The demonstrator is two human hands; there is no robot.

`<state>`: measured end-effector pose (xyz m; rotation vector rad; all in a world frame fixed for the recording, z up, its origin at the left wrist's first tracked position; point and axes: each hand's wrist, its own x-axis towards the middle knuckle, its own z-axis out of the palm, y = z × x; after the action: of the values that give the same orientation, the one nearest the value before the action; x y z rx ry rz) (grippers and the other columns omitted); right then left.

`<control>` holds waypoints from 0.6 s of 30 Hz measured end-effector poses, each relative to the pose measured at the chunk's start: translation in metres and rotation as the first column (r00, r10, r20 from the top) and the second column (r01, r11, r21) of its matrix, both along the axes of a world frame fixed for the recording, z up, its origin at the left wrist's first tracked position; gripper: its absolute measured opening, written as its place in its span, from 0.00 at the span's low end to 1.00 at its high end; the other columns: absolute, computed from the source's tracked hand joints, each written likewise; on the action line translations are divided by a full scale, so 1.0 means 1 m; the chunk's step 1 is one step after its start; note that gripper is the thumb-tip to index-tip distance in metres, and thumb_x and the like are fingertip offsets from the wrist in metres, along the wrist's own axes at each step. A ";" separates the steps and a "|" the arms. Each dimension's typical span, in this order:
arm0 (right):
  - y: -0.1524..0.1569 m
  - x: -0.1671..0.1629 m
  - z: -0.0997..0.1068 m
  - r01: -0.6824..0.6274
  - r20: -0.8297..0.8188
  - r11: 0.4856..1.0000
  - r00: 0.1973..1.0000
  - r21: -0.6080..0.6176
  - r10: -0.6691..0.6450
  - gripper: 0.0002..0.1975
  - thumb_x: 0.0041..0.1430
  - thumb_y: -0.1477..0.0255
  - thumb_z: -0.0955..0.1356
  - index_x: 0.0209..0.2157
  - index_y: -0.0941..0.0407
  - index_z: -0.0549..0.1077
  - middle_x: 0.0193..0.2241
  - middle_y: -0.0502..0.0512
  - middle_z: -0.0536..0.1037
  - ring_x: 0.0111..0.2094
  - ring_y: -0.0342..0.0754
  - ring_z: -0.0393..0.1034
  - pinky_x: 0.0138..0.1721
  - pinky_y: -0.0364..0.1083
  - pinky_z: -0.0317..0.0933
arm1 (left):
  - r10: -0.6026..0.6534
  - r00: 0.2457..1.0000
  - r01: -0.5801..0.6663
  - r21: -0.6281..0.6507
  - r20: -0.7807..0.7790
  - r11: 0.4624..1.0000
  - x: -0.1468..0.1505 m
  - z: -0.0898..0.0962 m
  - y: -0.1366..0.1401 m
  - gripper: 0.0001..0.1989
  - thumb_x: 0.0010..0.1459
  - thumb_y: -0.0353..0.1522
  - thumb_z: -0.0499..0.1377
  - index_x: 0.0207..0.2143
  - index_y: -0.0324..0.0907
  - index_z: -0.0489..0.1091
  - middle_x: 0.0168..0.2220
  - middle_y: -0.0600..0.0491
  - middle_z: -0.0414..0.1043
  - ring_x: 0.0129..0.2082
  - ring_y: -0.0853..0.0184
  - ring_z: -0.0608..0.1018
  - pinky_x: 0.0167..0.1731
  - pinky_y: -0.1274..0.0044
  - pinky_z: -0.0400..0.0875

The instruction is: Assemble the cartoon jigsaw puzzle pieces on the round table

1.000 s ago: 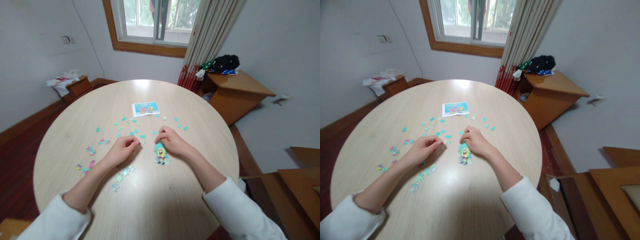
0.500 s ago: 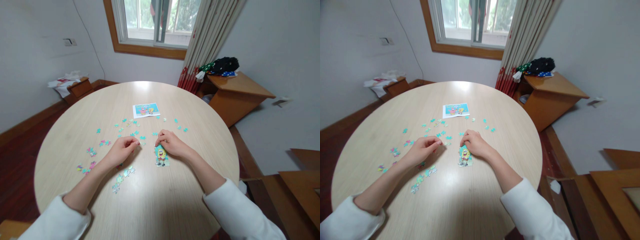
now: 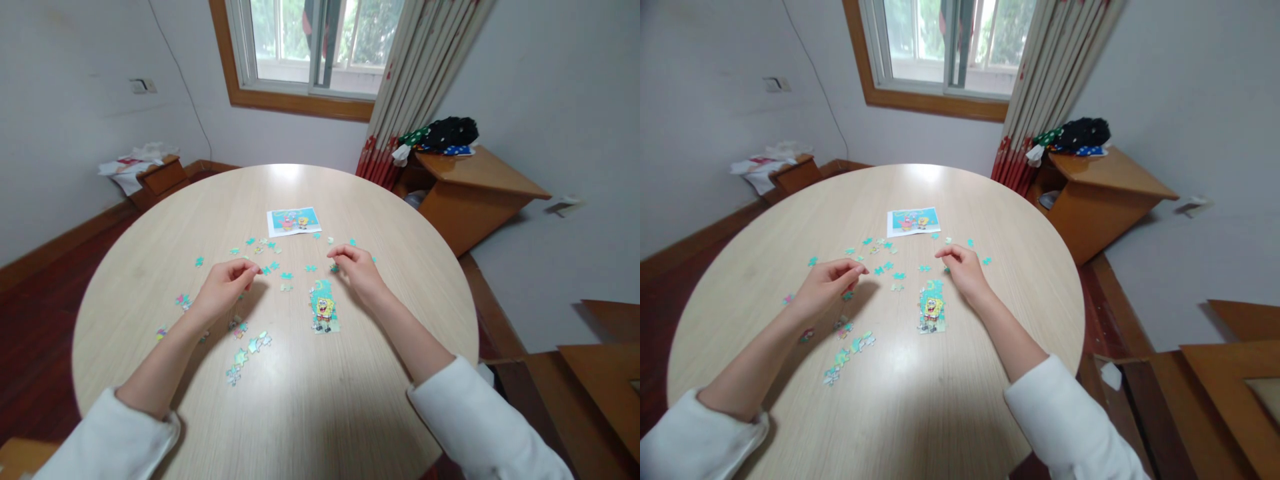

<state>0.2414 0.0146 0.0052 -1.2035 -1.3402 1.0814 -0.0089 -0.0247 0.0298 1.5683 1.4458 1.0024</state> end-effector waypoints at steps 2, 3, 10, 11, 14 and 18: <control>0.001 0.001 0.001 0.027 -0.171 0.995 0.984 -0.094 -0.043 0.04 0.41 0.73 0.66 0.23 0.56 0.72 0.20 0.46 0.66 0.23 0.40 0.58 0.27 0.42 0.51 | 0.042 0.999 -0.042 0.004 0.025 0.999 -0.003 0.000 0.002 0.14 0.46 0.43 0.58 0.22 0.40 0.70 0.15 0.59 0.60 0.18 0.73 0.61 0.20 0.79 0.54; 0.000 0.002 0.001 0.031 -0.252 0.991 0.966 -0.131 -0.064 0.03 0.39 0.72 0.67 0.22 0.56 0.71 0.20 0.45 0.66 0.22 0.39 0.57 0.25 0.41 0.50 | 0.071 0.997 -0.071 0.008 0.039 0.997 -0.005 -0.001 0.003 0.14 0.45 0.43 0.59 0.22 0.40 0.70 0.16 0.59 0.61 0.18 0.73 0.62 0.20 0.79 0.54; 0.000 0.003 0.005 0.029 -0.469 0.972 0.872 -0.231 -0.138 0.05 0.33 0.73 0.68 0.19 0.57 0.68 0.18 0.45 0.63 0.20 0.36 0.56 0.21 0.40 0.48 | 0.210 0.966 -0.219 0.044 0.148 0.975 -0.011 -0.005 0.006 0.12 0.41 0.39 0.63 0.26 0.40 0.71 0.17 0.60 0.61 0.18 0.74 0.62 0.19 0.80 0.52; 0.000 0.003 0.006 0.024 -0.478 0.971 0.868 -0.236 -0.138 0.05 0.33 0.73 0.68 0.19 0.57 0.68 0.18 0.44 0.63 0.20 0.36 0.56 0.21 0.40 0.48 | 0.219 0.964 -0.228 0.045 0.152 0.973 -0.011 -0.005 0.006 0.11 0.41 0.38 0.63 0.26 0.40 0.71 0.18 0.60 0.61 0.18 0.74 0.62 0.19 0.80 0.52; 0.000 0.002 0.006 0.012 -0.500 0.968 0.855 -0.250 -0.139 0.06 0.32 0.74 0.68 0.19 0.57 0.67 0.19 0.44 0.63 0.20 0.36 0.56 0.21 0.39 0.48 | 0.249 0.956 -0.256 0.032 0.154 0.966 -0.011 -0.003 0.006 0.10 0.42 0.37 0.63 0.26 0.40 0.70 0.18 0.59 0.62 0.18 0.74 0.63 0.19 0.80 0.53; 0.000 0.002 0.004 -0.002 -0.511 0.964 0.848 -0.266 -0.139 0.06 0.33 0.74 0.68 0.19 0.57 0.67 0.19 0.44 0.63 0.20 0.35 0.55 0.22 0.39 0.48 | 0.292 0.940 -0.302 0.031 0.178 0.953 -0.013 -0.002 0.007 0.09 0.42 0.35 0.63 0.27 0.40 0.71 0.20 0.57 0.66 0.20 0.73 0.65 0.20 0.80 0.56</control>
<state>0.2436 0.0149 0.0094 -1.0201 -0.7396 1.4390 -0.0221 -0.0177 0.0276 1.2888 1.5727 1.3324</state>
